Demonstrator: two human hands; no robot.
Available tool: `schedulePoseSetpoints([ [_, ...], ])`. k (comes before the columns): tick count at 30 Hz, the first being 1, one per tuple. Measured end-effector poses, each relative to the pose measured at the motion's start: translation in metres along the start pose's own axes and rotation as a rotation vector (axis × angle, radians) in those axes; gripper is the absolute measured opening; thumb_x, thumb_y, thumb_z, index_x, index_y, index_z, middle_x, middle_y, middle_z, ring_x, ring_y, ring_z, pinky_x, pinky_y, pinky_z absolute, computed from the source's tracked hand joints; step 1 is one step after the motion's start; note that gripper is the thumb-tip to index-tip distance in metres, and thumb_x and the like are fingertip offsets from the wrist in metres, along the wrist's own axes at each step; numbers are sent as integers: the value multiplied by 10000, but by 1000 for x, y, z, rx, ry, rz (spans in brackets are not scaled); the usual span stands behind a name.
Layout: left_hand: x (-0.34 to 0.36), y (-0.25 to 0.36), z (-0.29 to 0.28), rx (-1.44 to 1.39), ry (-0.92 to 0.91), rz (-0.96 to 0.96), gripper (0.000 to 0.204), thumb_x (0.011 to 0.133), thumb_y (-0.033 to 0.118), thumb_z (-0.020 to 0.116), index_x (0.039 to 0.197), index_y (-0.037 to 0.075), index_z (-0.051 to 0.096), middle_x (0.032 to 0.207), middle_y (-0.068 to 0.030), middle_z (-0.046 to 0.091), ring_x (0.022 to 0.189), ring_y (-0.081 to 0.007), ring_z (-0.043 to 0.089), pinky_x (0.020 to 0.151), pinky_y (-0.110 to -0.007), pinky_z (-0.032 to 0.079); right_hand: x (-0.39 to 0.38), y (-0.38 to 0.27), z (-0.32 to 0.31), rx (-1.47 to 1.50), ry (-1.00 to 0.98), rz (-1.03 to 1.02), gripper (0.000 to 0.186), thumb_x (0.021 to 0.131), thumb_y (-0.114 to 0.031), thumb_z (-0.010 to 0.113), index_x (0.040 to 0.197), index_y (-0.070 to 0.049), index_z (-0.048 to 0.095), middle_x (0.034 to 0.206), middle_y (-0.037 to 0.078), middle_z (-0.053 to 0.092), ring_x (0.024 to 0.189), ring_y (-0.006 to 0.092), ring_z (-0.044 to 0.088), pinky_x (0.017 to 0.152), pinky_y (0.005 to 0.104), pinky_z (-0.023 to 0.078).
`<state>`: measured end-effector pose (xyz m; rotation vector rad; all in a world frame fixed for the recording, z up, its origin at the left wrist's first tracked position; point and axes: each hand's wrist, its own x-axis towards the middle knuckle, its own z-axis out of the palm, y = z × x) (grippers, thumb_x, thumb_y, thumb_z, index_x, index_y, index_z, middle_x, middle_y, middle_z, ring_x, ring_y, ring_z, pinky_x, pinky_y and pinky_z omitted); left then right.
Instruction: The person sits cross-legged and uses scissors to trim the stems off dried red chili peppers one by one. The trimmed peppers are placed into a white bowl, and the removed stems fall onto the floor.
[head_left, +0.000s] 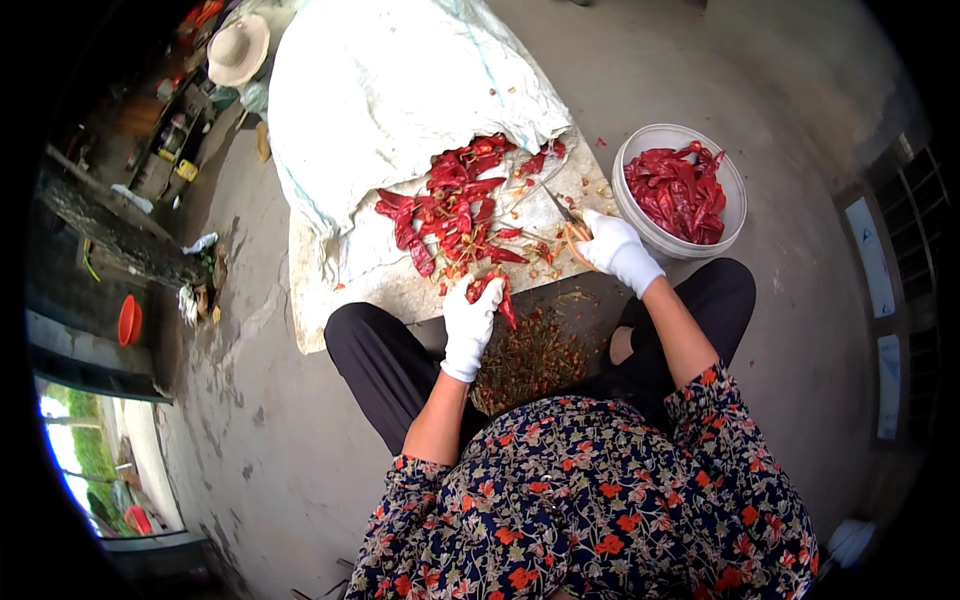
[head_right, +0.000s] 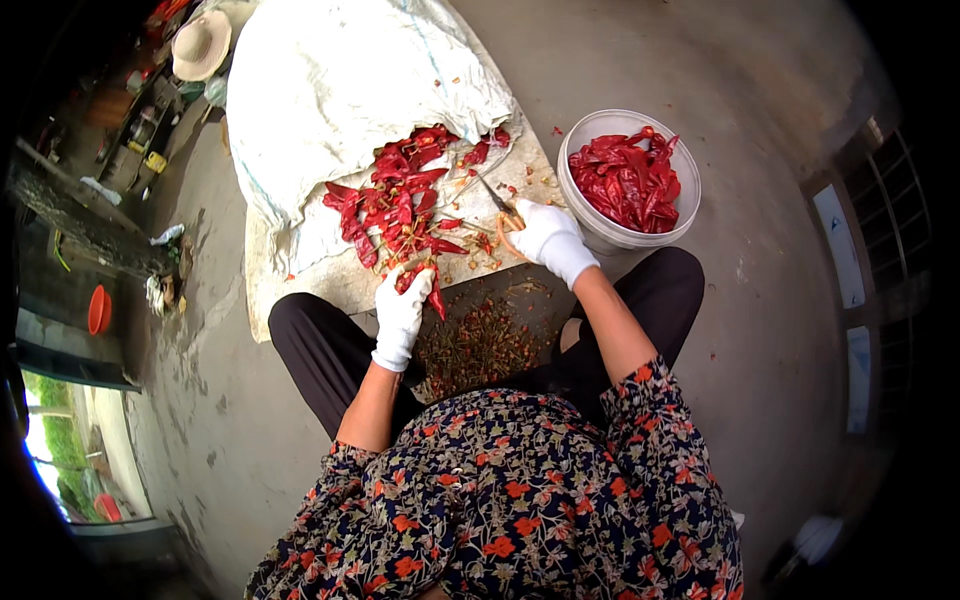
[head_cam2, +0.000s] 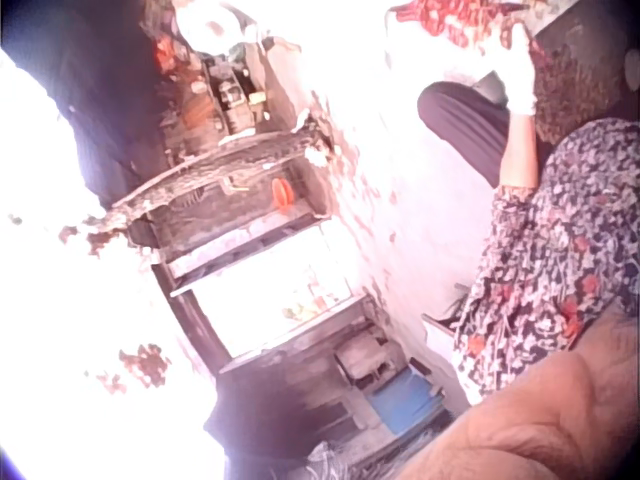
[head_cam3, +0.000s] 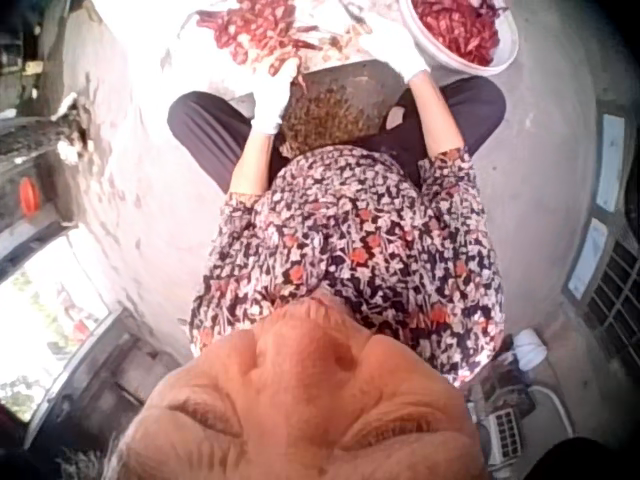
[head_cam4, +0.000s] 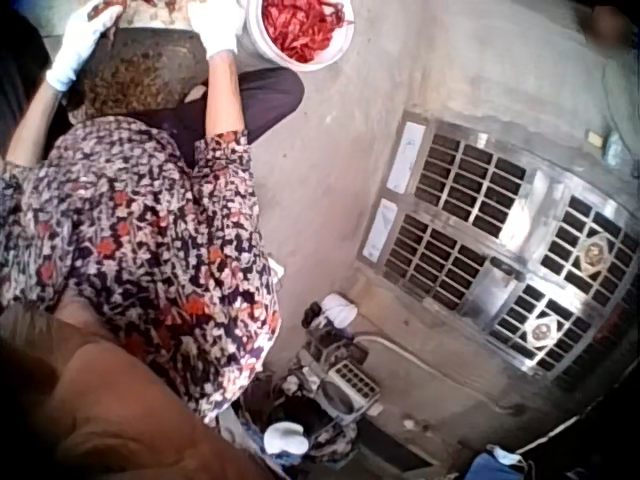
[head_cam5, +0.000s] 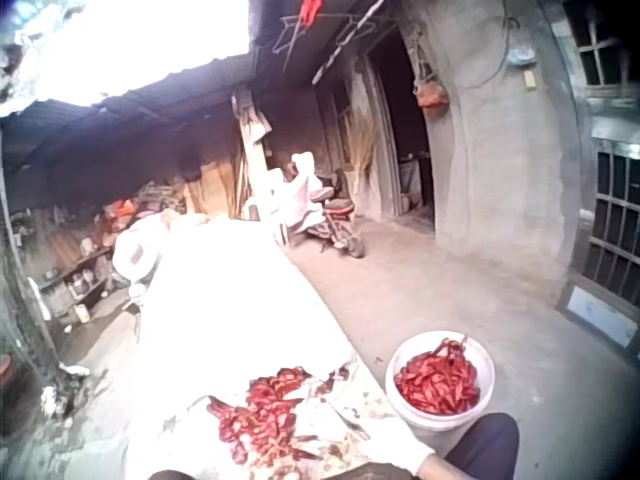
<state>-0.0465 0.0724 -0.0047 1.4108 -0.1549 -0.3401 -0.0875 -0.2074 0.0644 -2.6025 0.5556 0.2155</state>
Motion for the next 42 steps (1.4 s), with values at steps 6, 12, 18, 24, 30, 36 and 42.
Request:
schedulePoseSetpoints([
  [6, -3, 9, 7, 5, -3, 33, 246, 977, 74, 743, 1207, -13, 728, 828, 25, 686, 689, -42, 575, 625, -217, 467, -53, -25, 33, 358, 77, -390, 550, 909, -505, 730, 1225, -56, 682, 1001, 214, 741, 929, 405, 717, 848, 479, 565],
  [12, -10, 19, 8, 74, -13, 61, 265, 963, 45, 722, 1221, -16, 724, 862, 28, 692, 703, -34, 571, 637, -202, 464, -66, -38, 48, 13, 185, -569, 485, 903, -363, 735, 1279, -61, 681, 1017, 184, 667, 969, 395, 664, 843, 500, 546],
  [18, -12, 13, 6, 154, 5, 53, 306, 940, 30, 743, 1236, -38, 706, 951, -5, 720, 761, -52, 614, 693, -208, 505, -69, -43, 48, -57, 177, -568, 408, 893, -376, 726, 1142, -53, 701, 962, 189, 660, 922, 399, 668, 814, 504, 548],
  [24, -12, 7, 1, 328, 57, 231, 328, 889, 98, 791, 1197, -7, 756, 1083, -71, 750, 990, -139, 695, 931, -292, 547, -69, -42, 57, -52, 121, -558, 375, 921, -370, 690, 1138, -65, 698, 992, 193, 685, 946, 402, 689, 833, 506, 569],
  [30, -12, 0, 3, 268, 63, 197, 307, 945, 58, 764, 1237, -18, 707, 1035, -32, 718, 894, -93, 664, 825, -250, 551, -72, -43, 58, -22, 61, -477, 354, 950, -399, 648, 1069, -72, 712, 943, 202, 731, 890, 409, 724, 809, 515, 580],
  [36, -14, 23, 15, 248, 60, 260, 294, 962, 114, 774, 1230, 7, 714, 1062, -32, 728, 916, -104, 666, 837, -270, 552, -67, -28, 32, 5, -75, -465, 374, 983, -431, 589, 1030, -77, 701, 866, 226, 731, 830, 425, 730, 779, 529, 582],
  [42, -5, 41, 35, 177, 1, 167, 284, 980, 96, 748, 1243, -5, 710, 1017, -15, 728, 860, -73, 650, 774, -235, 543, -54, 5, -2, 21, 173, -493, 395, 952, -398, 649, 1100, -32, 677, 930, 209, 711, 901, 417, 708, 832, 509, 562],
])
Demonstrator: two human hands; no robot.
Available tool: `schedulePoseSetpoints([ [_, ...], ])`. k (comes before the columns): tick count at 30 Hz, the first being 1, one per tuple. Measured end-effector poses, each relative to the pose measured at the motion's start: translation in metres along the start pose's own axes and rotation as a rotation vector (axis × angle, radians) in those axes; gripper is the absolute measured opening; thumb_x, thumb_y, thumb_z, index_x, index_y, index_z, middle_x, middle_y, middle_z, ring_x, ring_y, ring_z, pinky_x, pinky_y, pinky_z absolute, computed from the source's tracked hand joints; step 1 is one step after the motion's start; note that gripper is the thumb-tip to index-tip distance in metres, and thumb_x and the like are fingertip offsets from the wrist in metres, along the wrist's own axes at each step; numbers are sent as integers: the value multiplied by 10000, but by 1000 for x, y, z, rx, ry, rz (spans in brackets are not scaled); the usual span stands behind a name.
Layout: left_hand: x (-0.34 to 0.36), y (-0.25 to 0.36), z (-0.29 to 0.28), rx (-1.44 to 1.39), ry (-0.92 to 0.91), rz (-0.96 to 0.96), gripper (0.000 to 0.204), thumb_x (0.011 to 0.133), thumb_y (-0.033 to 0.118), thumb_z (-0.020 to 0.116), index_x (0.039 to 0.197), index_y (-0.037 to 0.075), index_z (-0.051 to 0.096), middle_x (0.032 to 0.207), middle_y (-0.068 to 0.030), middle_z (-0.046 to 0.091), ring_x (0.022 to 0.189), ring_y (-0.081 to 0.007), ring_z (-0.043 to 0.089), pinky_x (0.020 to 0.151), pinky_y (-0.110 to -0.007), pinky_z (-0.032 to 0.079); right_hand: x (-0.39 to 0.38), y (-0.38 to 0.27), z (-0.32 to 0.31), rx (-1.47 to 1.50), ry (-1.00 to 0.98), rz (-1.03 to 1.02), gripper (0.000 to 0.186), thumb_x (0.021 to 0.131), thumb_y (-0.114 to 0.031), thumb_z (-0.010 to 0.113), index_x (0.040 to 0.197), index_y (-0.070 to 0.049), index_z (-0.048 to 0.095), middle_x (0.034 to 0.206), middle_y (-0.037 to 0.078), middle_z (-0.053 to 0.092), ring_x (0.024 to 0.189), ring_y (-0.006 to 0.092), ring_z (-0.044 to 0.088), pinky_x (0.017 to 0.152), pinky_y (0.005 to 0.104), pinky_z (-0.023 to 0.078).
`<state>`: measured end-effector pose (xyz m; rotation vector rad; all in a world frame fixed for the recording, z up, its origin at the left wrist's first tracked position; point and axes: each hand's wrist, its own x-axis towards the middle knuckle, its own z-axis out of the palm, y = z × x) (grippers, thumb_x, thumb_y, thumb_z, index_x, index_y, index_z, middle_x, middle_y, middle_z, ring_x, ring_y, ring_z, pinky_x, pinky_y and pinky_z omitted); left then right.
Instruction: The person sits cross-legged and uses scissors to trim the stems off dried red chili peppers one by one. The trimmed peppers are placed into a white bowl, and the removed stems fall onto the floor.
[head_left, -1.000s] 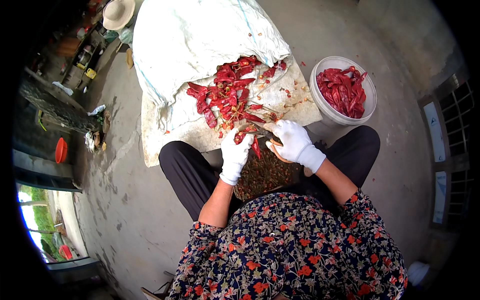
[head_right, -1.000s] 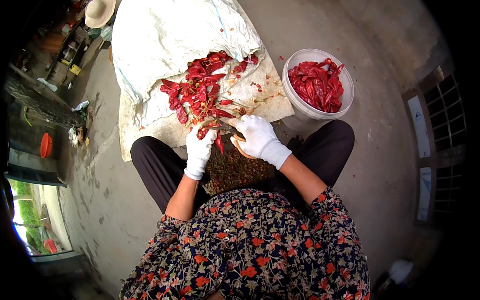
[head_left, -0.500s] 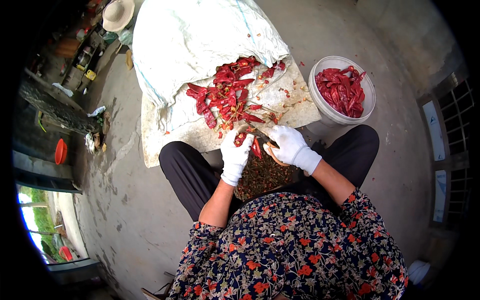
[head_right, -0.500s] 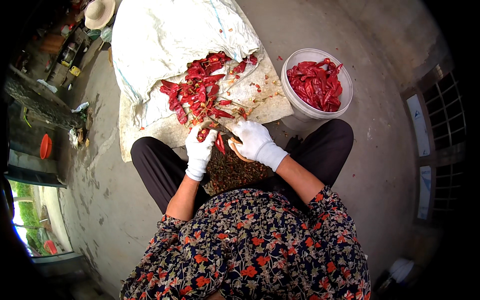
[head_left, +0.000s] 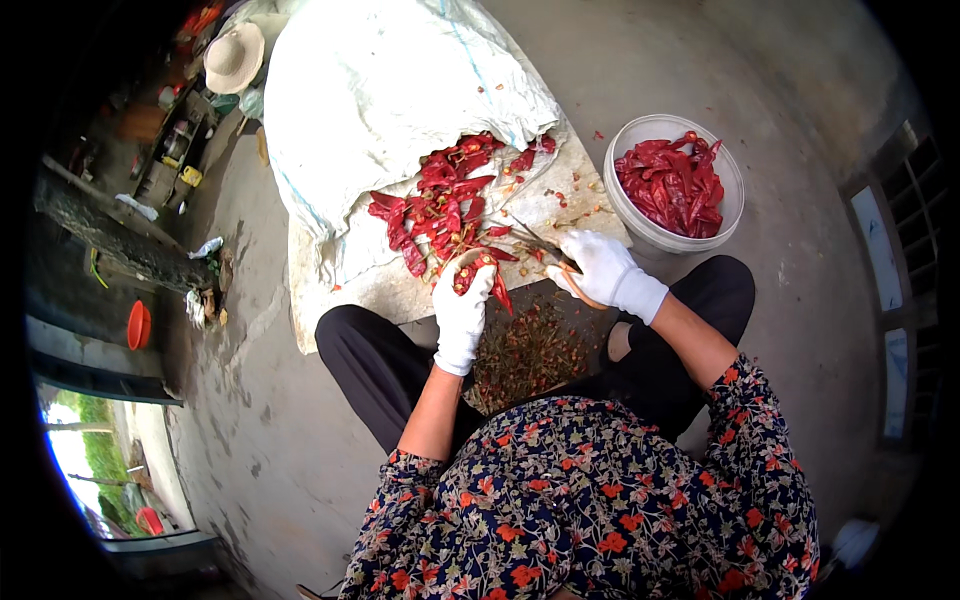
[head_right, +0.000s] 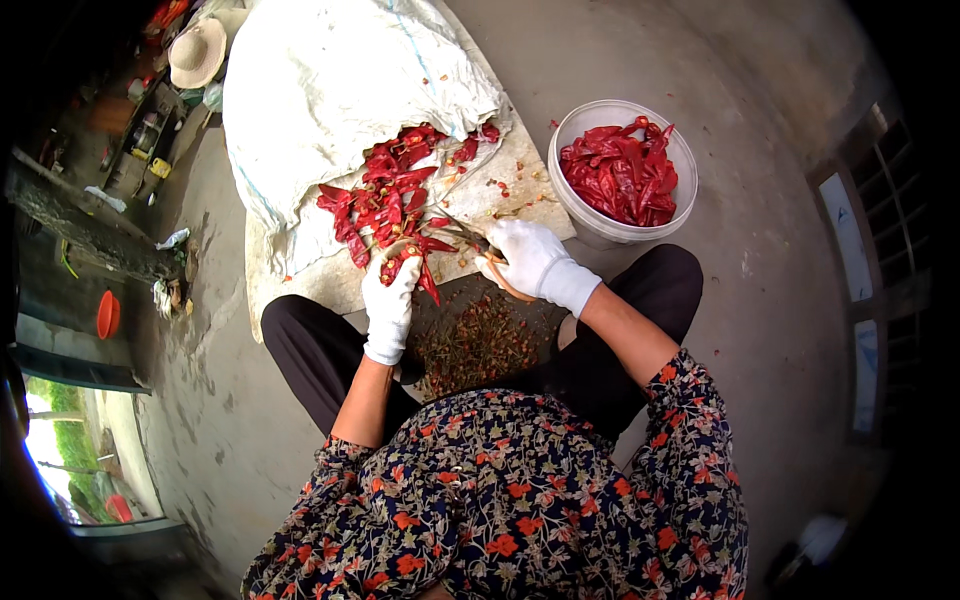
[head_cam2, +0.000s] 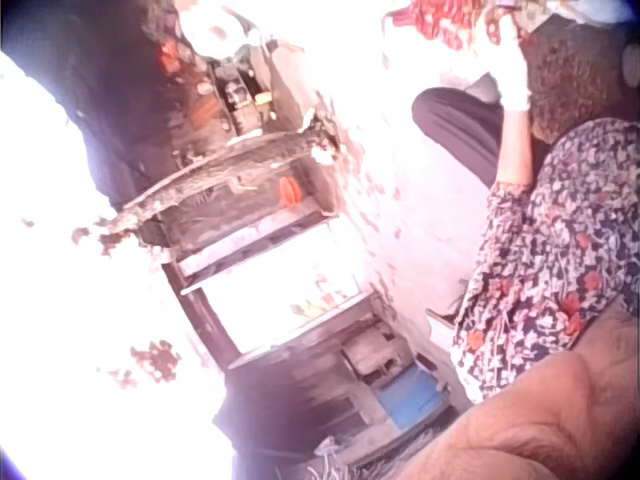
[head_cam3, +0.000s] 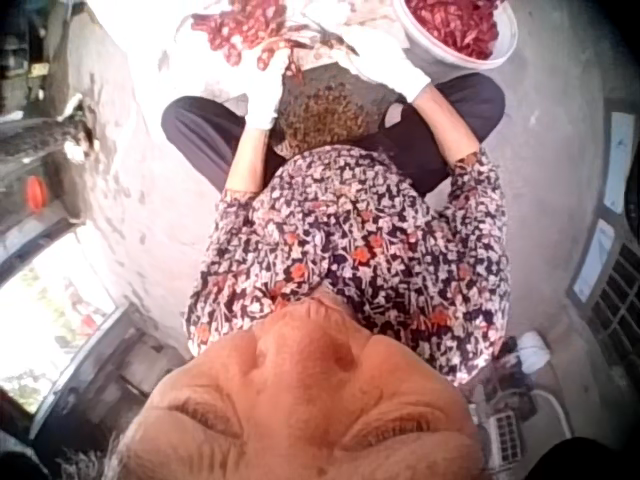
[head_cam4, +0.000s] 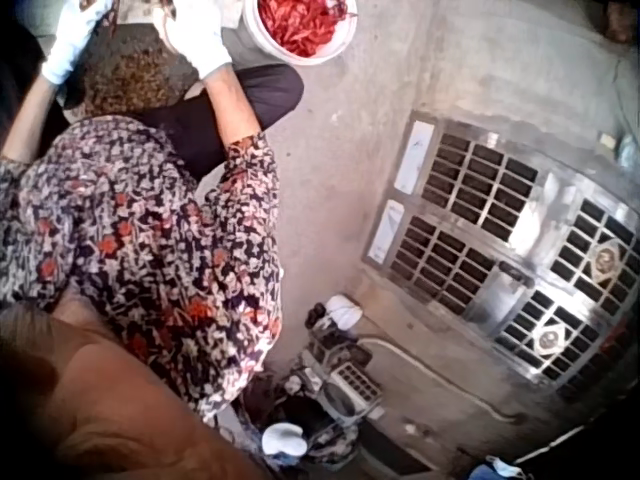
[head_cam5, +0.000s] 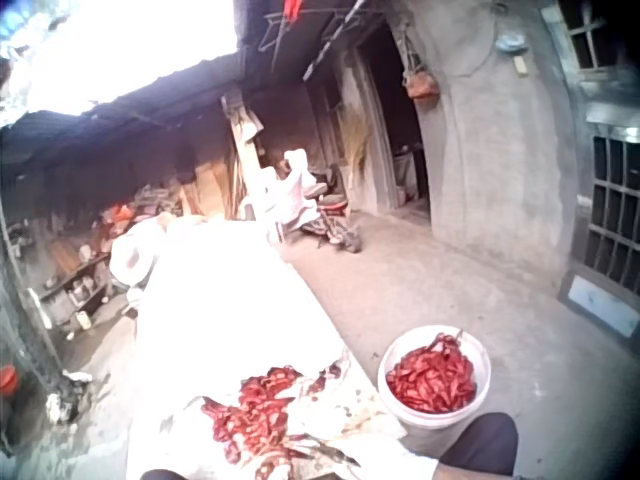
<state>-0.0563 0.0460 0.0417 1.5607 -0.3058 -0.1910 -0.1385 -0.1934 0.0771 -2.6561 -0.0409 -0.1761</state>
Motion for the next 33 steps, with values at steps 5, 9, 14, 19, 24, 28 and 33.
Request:
schedulePoseSetpoints([
  [5, 10, -25, 31, -102, -44, 4, 341, 938, 14, 749, 1273, -11, 693, 1102, -41, 727, 941, -101, 674, 837, -262, 563, -2, 5, 8, -35, 71, -150, 391, 905, -334, 687, 1173, -49, 696, 949, 178, 692, 910, 381, 698, 836, 490, 558],
  [9, 19, -22, 47, 70, -42, 113, 356, 913, 9, 753, 1264, -19, 697, 1156, -73, 725, 1034, -145, 670, 930, -306, 556, -5, 16, 12, -51, 59, -83, 387, 922, -339, 669, 1202, -73, 704, 968, 173, 701, 930, 371, 704, 840, 496, 560],
  [14, 30, -24, 60, 59, -30, 51, 340, 902, 75, 795, 1221, -20, 723, 1100, -69, 741, 987, -149, 682, 919, -307, 557, -4, 24, 9, -71, 85, -31, 327, 958, -344, 629, 1157, -98, 713, 939, 156, 722, 882, 356, 722, 788, 494, 574],
  [19, 37, -9, 75, 269, 32, 160, 267, 968, 79, 752, 1208, -29, 709, 993, -53, 741, 858, -92, 661, 782, -255, 546, -10, 34, 8, -14, 101, -3, 267, 954, -334, 632, 1072, -110, 715, 840, 144, 749, 788, 347, 747, 706, 493, 590],
  [24, 63, 2, 61, 189, 185, 132, 228, 992, 115, 747, 1185, -1, 712, 985, -57, 742, 839, -87, 662, 742, -250, 550, -14, 42, 17, -65, -139, 255, 232, 887, -332, 666, 952, -131, 762, 833, 151, 765, 761, 380, 757, 691, 527, 593],
  [28, 100, 56, 123, -1, -46, -24, 307, 1004, 179, 732, 1236, -20, 705, 1047, -47, 731, 859, -97, 653, 736, -241, 542, -20, 41, 15, -102, -374, 144, 261, 894, -359, 644, 957, -157, 796, 915, 118, 792, 858, 337, 777, 761, 491, 610],
  [33, 170, 40, 241, -112, -615, -17, 592, 1012, 288, 743, 1453, -45, 531, 1219, -91, 683, 1031, -132, 644, 912, -290, 533, -17, 45, 20, -47, -421, 121, 284, 926, -363, 636, 997, -138, 793, 962, 127, 797, 879, 341, 778, 772, 512, 605],
])
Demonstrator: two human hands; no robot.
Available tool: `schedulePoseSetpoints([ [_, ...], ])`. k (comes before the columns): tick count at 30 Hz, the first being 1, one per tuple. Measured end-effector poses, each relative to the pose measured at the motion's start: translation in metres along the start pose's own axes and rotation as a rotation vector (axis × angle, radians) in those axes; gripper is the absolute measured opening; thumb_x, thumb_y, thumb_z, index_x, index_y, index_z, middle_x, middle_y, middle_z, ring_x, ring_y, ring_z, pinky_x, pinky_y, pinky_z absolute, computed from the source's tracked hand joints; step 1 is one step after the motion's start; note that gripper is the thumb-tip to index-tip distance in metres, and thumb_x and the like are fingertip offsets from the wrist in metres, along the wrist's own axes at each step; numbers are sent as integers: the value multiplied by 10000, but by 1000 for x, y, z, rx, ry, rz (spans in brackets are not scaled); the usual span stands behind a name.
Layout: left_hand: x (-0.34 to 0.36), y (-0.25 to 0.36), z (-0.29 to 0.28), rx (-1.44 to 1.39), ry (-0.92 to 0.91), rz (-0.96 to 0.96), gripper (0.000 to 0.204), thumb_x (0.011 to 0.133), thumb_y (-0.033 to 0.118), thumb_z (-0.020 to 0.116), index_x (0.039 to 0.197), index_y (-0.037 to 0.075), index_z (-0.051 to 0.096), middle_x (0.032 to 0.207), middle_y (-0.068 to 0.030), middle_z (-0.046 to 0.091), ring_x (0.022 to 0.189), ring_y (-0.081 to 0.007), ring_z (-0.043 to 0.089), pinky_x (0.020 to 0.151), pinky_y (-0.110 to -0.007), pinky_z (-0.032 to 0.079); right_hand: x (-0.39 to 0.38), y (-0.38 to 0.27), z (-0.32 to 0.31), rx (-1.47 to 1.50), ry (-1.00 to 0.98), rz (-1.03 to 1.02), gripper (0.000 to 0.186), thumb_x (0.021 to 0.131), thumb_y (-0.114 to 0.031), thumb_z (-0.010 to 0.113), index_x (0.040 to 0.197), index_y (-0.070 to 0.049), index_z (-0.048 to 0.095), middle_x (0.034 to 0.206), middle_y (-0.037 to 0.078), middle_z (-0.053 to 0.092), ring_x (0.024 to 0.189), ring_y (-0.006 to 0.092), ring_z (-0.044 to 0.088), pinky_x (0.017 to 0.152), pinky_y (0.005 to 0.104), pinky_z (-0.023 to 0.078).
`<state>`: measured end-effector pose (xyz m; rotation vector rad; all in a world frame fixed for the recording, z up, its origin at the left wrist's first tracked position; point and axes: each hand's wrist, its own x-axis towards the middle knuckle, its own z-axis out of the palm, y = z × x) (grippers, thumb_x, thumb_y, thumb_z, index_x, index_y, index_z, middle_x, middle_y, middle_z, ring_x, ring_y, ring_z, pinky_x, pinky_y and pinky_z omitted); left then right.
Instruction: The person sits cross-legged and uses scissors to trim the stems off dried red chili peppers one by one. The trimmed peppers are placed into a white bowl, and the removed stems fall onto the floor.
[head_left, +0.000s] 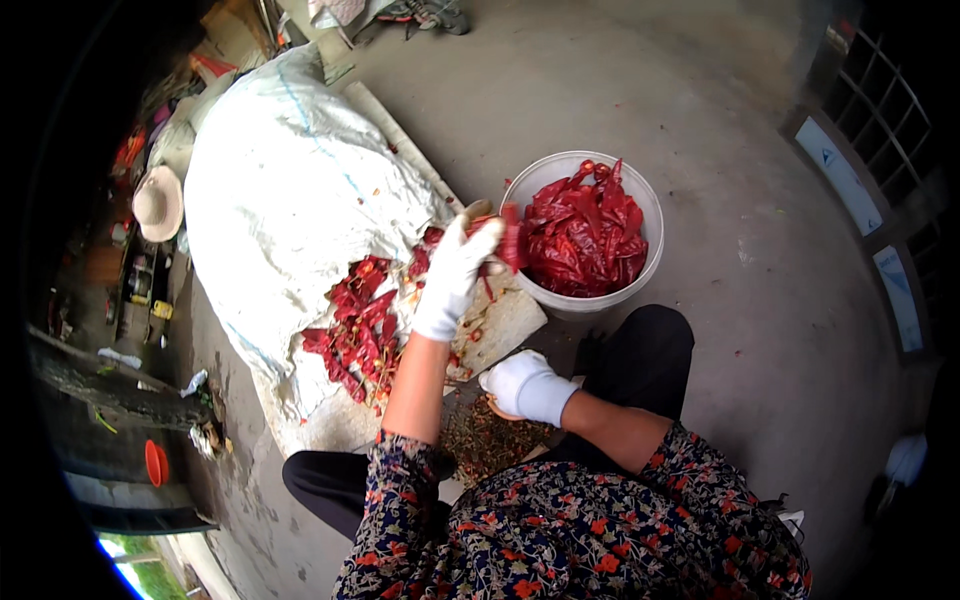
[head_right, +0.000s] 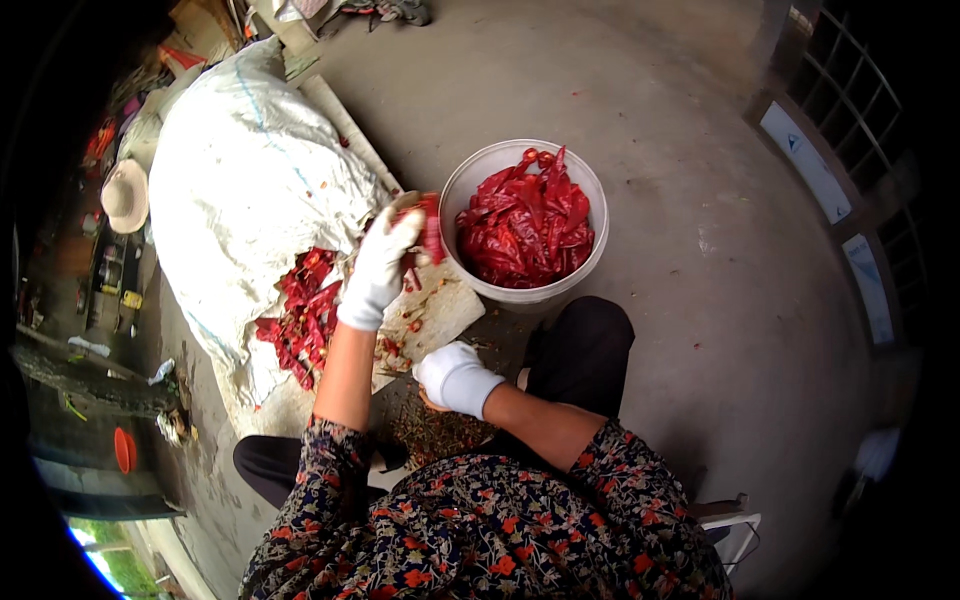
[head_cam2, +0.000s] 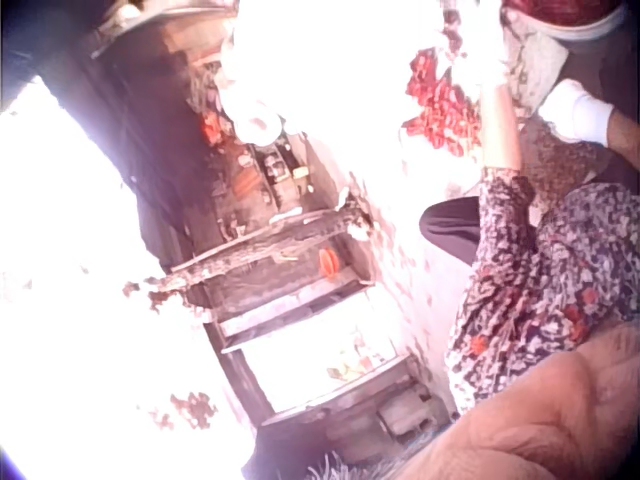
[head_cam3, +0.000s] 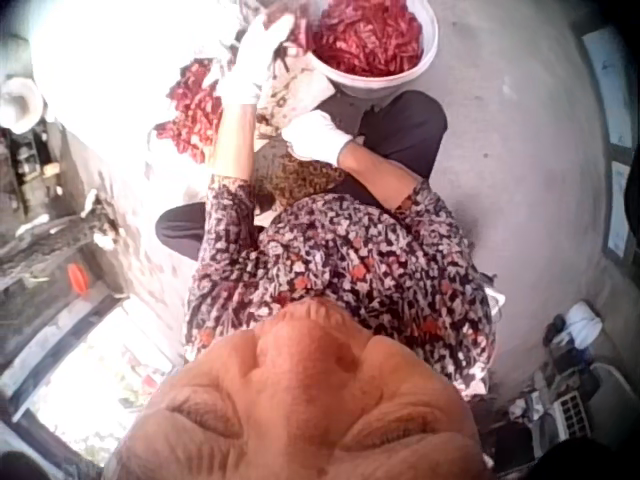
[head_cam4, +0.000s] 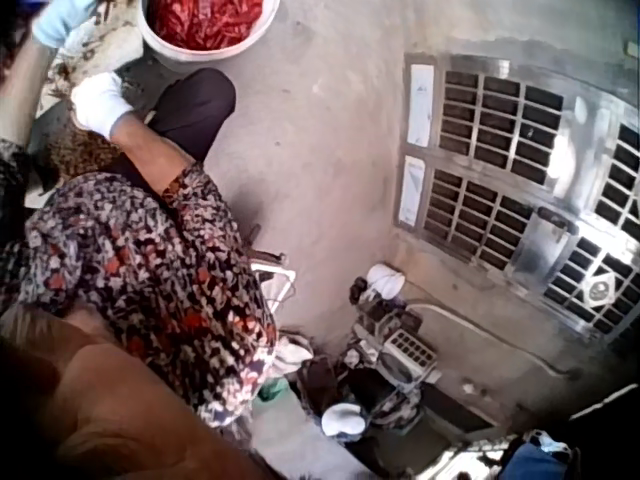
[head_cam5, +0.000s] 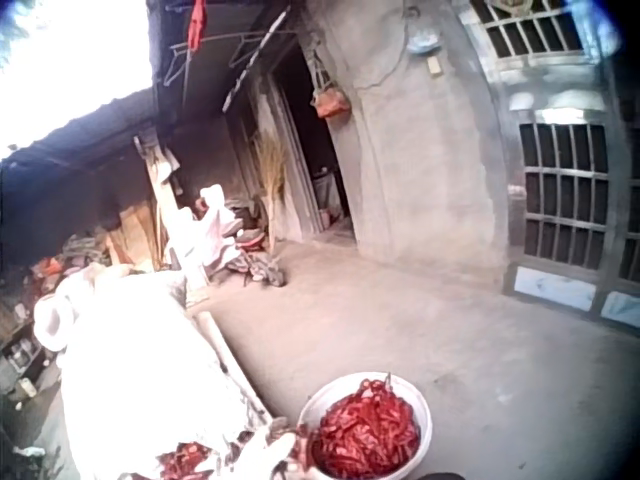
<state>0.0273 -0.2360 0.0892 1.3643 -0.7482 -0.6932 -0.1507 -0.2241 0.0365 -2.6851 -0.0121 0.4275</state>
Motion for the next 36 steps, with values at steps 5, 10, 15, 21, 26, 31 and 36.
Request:
schedulePoseSetpoints([
  [5, 98, -71, 27, 770, -37, 31, 632, 978, 330, 754, 1424, -77, 569, 1367, -215, 668, 1227, -267, 665, 1059, -358, 508, 4, 7, -3, 63, -2, 66, 271, 883, -340, 676, 1028, -148, 801, 950, 98, 802, 904, 323, 783, 805, 491, 600],
  [10, 153, -81, 111, 1225, -249, 278, 797, 933, 520, 698, 1547, 64, 473, 1588, -250, 447, 1424, -426, 491, 1134, -503, 449, 8, 15, -12, 124, -122, 107, 245, 867, -293, 676, 989, -138, 820, 989, 114, 801, 919, 325, 782, 791, 475, 605],
  [15, 144, -162, 173, 1452, -501, 197, 876, 968, 680, 549, 1677, 239, 285, 1750, -187, 177, 1580, -455, 234, 1178, -735, 268, 15, 24, 45, 29, -24, 77, 384, 1008, -348, 487, 1198, -177, 774, 1161, 58, 779, 978, 305, 765, 747, 494, 591],
  [21, 127, -180, 174, 1502, -609, 135, 777, 1001, 628, 535, 1671, 313, 300, 1757, -164, 176, 1599, -447, 189, 1186, -766, 226, 13, 26, 41, 80, -53, 29, 487, 1052, -394, 416, 1442, -204, 638, 1421, 59, 648, 1235, 275, 647, 921, 471, 509],
  [26, 113, -153, 154, 1447, -349, 427, 542, 979, 521, 614, 1439, 236, 603, 1645, -162, 374, 1434, -404, 445, 1106, -659, 365, 13, 16, 16, 174, -34, 29, 519, 1043, -416, 445, 1509, -220, 562, 1574, 66, 519, 1412, 242, 511, 1114, 419, 403],
  [31, 64, -49, 113, 1106, -173, 528, 271, 1001, 352, 620, 1086, 119, 729, 1132, -79, 720, 1002, -333, 713, 847, -488, 563, 43, 17, 37, 7, 61, 69, 506, 1005, -402, 520, 1461, -200, 604, 1467, 110, 639, 1312, 274, 636, 1089, 413, 500],
  [36, -56, 41, -43, 866, 122, 598, 242, 971, 199, 708, 1168, 74, 772, 1118, -123, 777, 1036, -276, 747, 894, -357, 600, 50, -4, -24, -18, 171, 293, 301, 953, -400, 597, 1040, -146, 734, 925, 153, 780, 879, 368, 763, 791, 501, 600],
])
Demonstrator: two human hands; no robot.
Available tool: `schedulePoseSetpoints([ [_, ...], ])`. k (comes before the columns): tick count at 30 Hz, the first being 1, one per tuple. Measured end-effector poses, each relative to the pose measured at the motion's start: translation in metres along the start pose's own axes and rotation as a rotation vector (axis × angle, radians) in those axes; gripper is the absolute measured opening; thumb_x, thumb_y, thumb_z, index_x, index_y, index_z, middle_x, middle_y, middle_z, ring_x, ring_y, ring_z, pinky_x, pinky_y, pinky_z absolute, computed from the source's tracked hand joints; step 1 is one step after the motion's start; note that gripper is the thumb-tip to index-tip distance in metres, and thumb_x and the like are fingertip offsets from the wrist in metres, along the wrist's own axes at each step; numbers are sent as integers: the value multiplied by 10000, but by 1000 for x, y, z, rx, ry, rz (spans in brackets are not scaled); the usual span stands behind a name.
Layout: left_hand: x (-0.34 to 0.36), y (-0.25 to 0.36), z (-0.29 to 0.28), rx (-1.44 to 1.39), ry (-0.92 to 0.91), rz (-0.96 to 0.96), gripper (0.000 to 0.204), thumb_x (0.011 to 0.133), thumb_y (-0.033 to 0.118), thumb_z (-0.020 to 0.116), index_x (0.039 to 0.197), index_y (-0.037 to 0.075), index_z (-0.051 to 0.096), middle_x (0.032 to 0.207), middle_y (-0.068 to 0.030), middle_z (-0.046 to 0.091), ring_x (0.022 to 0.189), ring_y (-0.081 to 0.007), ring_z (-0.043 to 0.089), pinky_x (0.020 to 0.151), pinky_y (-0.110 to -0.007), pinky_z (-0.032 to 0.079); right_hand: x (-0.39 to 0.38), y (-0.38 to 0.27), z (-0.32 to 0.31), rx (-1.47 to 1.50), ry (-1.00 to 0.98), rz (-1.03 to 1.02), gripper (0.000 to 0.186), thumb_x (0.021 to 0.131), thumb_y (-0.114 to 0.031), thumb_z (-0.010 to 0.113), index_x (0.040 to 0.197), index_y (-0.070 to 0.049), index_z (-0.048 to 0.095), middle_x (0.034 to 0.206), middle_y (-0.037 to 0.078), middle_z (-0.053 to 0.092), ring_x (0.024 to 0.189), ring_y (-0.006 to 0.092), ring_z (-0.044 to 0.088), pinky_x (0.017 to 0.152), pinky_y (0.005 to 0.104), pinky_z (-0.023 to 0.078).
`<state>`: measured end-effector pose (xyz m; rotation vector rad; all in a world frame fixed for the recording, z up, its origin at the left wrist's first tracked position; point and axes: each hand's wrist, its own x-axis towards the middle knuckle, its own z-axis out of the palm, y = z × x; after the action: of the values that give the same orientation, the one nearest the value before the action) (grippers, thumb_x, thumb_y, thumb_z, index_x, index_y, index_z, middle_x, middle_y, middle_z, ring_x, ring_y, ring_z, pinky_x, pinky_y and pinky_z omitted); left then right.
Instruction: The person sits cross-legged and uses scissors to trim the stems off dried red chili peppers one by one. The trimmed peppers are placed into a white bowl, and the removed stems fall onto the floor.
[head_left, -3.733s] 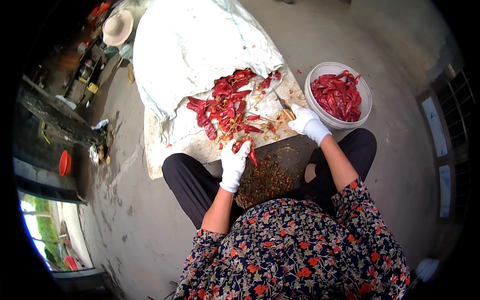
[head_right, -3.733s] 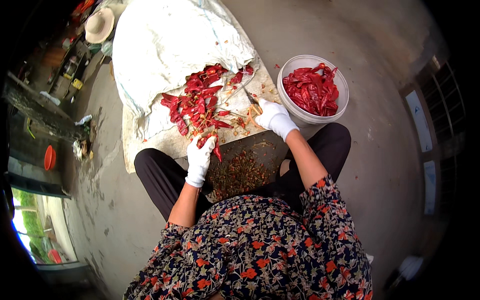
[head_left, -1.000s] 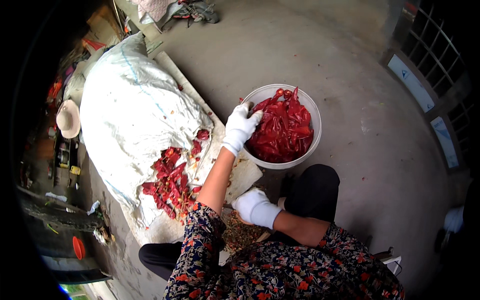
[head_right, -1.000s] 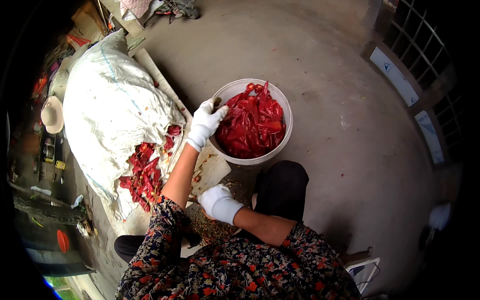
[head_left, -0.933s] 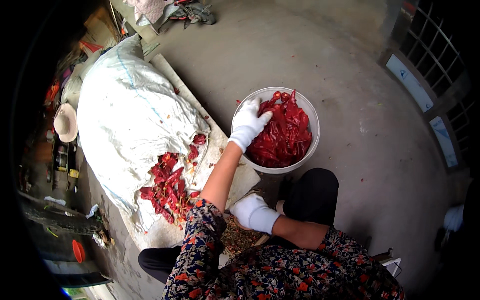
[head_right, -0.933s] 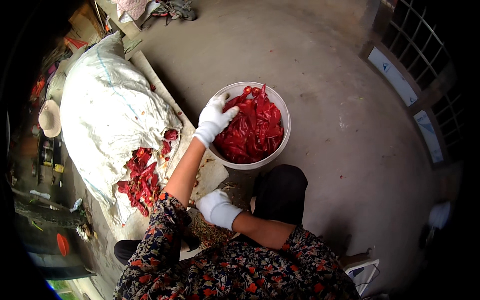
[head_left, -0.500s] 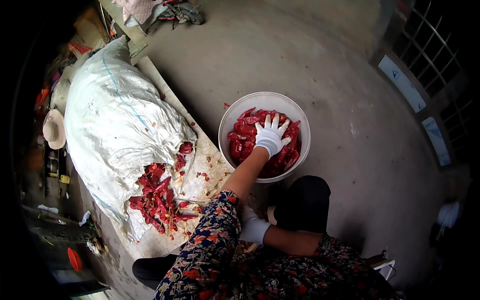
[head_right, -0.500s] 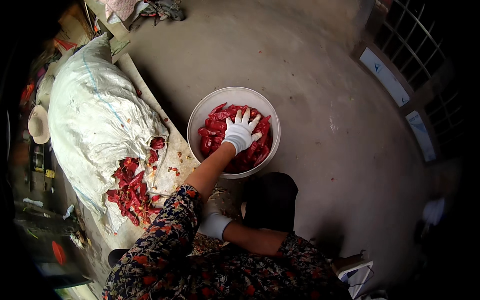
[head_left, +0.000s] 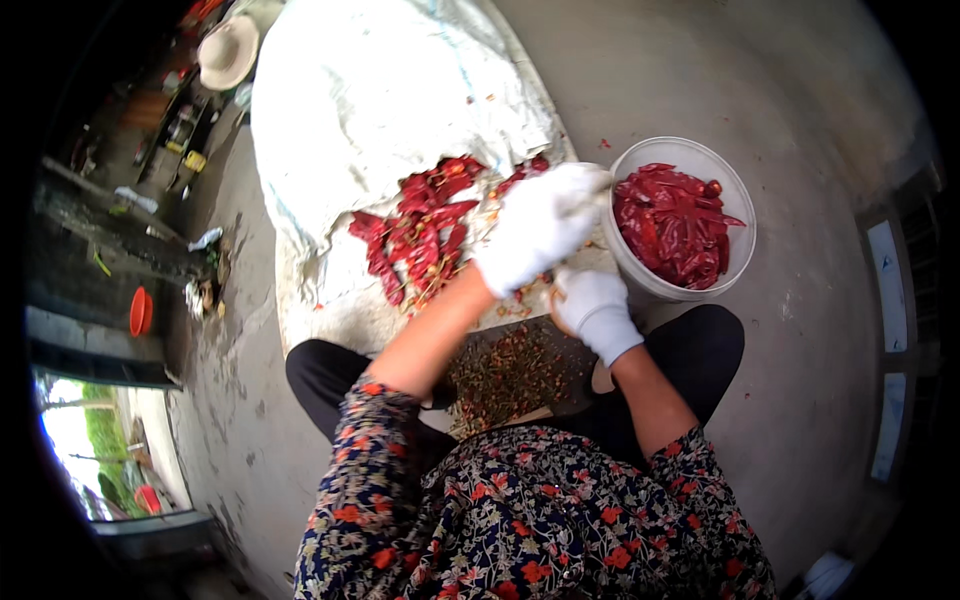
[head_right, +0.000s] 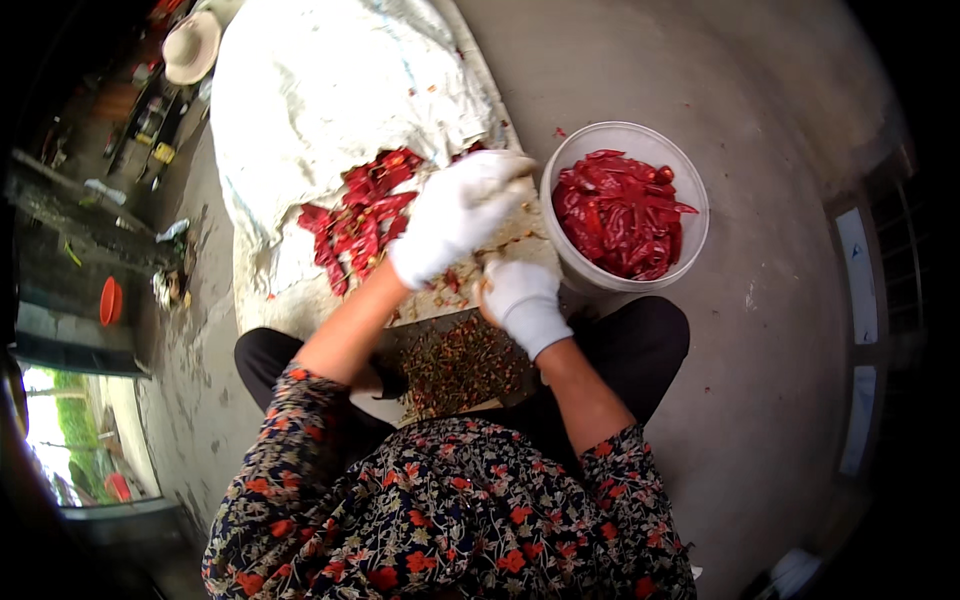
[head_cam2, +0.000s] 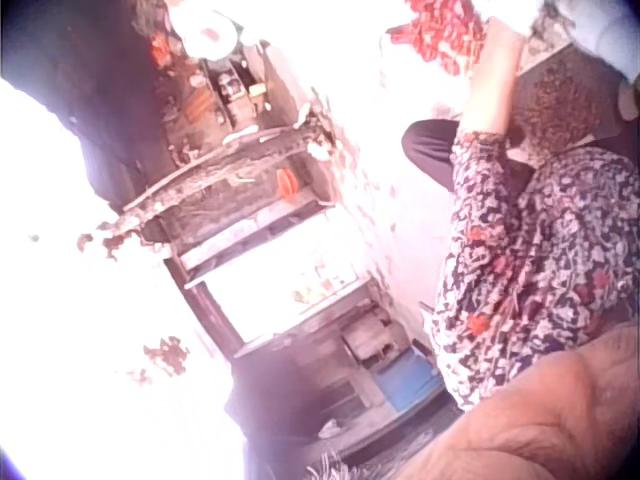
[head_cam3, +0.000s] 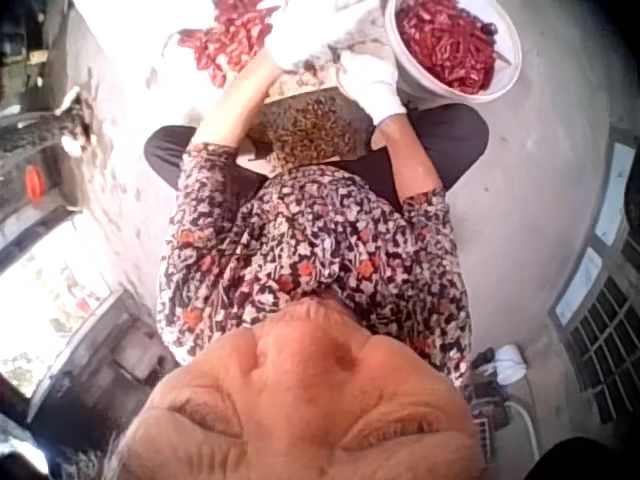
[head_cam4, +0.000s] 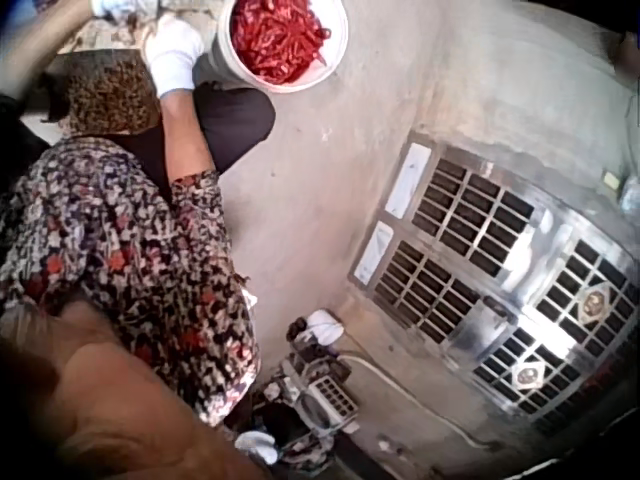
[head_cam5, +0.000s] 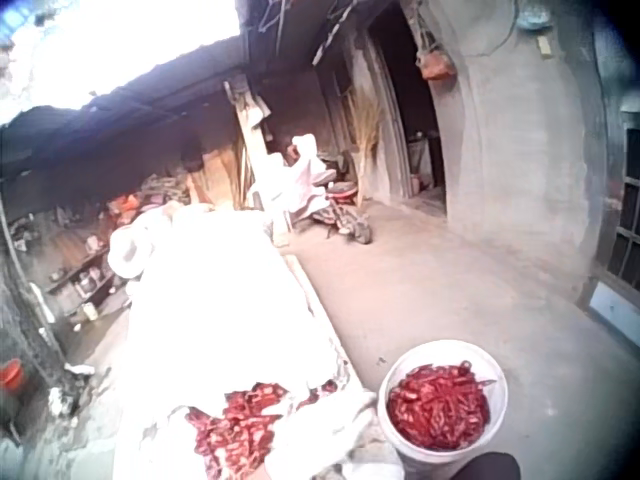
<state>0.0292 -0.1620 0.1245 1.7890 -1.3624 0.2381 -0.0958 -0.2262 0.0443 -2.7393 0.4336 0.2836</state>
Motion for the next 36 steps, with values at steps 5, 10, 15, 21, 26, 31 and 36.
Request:
schedulePoseSetpoints([
  [5, -95, -38, -164, 68, -63, -477, 265, 1037, 169, 647, 1254, 55, 746, 1110, -48, 785, 935, -123, 714, 871, -269, 565, 44, 13, 31, -95, 167, 97, 356, 912, -397, 693, 1143, -126, 685, 957, 155, 768, 894, 349, 763, 787, 492, 602],
  [10, -208, -87, -205, -407, 288, -844, 295, 1084, 207, 598, 1283, 20, 710, 1091, -27, 734, 864, -95, 687, 773, -234, 557, 45, -37, 45, -291, 329, -113, 376, 933, -379, 689, 1216, -131, 691, 1047, 102, 715, 1004, 300, 713, 836, 459, 576],
  [15, -209, -71, -199, -572, 363, -838, 288, 1078, 215, 607, 1280, 38, 712, 1051, -39, 747, 814, -93, 687, 744, -237, 566, 41, -96, 88, -250, 367, -341, 285, 931, -405, 699, 1032, -150, 775, 984, 86, 721, 943, 289, 708, 856, 473, 552],
  [21, -233, -75, -163, -686, 173, -880, 302, 1067, 210, 636, 1323, 57, 687, 893, -2, 714, 679, -70, 622, 584, -217, 496, 30, -128, 81, 175, 440, -91, 322, 933, -406, 734, 1049, -109, 775, 949, 139, 726, 910, 310, 716, 836, 443, 554],
  [26, -227, -45, -145, -857, 124, -891, 485, 1050, 251, 685, 1476, 64, 550, 942, 29, 682, 645, -26, 571, 509, -185, 438, -2, -175, 54, 346, 502, -184, 308, 946, -367, 731, 1060, -82, 751, 1013, 164, 724, 915, 340, 719, 805, 443, 566],
  [31, -238, -59, -145, -857, 128, -780, 296, 1054, 169, 640, 1324, 51, 621, 979, -12, 701, 810, -95, 638, 689, -258, 530, -15, -173, 50, 378, 432, -366, 359, 964, -323, 696, 1216, -70, 733, 1150, 161, 731, 1026, 311, 728, 909, 398, 579],
  [36, -252, -66, -142, -333, -104, -650, 313, 998, 287, 647, 1218, 64, 650, 930, -187, 709, 840, -303, 708, 766, -421, 548, -16, -177, 47, 781, 438, -312, 342, 982, -288, 684, 1220, -49, 740, 1149, 153, 730, 1006, 292, 726, 920, 380, 568],
])
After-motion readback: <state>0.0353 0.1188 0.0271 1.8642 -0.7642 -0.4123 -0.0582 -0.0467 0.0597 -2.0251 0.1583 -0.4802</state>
